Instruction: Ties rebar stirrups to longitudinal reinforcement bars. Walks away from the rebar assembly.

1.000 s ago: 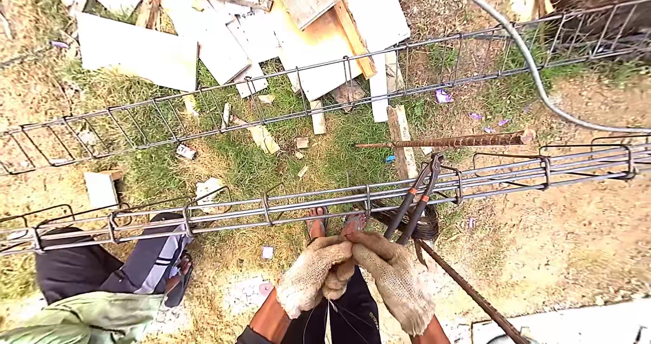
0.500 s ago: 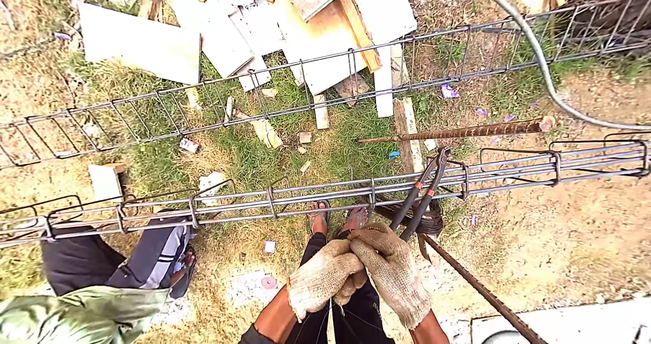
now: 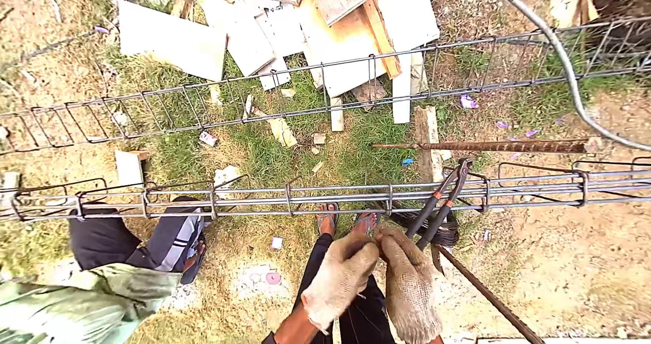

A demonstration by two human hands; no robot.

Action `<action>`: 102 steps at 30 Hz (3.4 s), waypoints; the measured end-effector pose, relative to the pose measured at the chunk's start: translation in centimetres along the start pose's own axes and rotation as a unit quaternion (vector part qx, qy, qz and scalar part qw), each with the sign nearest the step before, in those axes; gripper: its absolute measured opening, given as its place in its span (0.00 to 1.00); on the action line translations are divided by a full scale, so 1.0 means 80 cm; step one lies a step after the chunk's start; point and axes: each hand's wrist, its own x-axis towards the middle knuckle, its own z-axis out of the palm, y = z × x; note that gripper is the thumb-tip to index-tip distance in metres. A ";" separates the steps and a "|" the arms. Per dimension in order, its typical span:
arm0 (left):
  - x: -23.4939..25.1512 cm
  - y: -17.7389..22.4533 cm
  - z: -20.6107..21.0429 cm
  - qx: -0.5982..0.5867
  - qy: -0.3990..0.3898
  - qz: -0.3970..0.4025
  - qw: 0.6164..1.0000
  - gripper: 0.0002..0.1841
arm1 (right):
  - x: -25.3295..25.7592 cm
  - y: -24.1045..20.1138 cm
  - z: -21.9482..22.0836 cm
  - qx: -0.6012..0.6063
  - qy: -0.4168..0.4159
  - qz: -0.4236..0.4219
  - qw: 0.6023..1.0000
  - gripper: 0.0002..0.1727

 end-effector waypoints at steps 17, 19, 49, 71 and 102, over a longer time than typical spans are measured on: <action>-0.031 -0.018 0.024 0.276 0.115 0.069 0.952 0.10 | -0.025 -0.021 0.023 0.030 0.101 0.021 0.994 0.11; -0.034 -0.020 0.030 0.277 0.129 0.058 0.950 0.09 | -0.024 -0.020 0.023 0.046 0.110 0.031 0.992 0.12; 0.207 -0.110 -0.078 0.660 0.040 0.112 0.742 0.33 | 0.045 0.050 -0.037 -0.285 0.084 -0.075 0.952 0.15; 0.171 -0.044 -0.019 0.652 -0.112 -0.292 0.691 0.23 | 0.059 0.029 -0.023 -0.384 0.068 -0.090 0.917 0.14; 0.020 0.083 -0.058 0.655 -0.045 0.286 0.698 0.14 | -0.003 -0.048 0.024 -0.486 -0.120 -0.126 0.856 0.15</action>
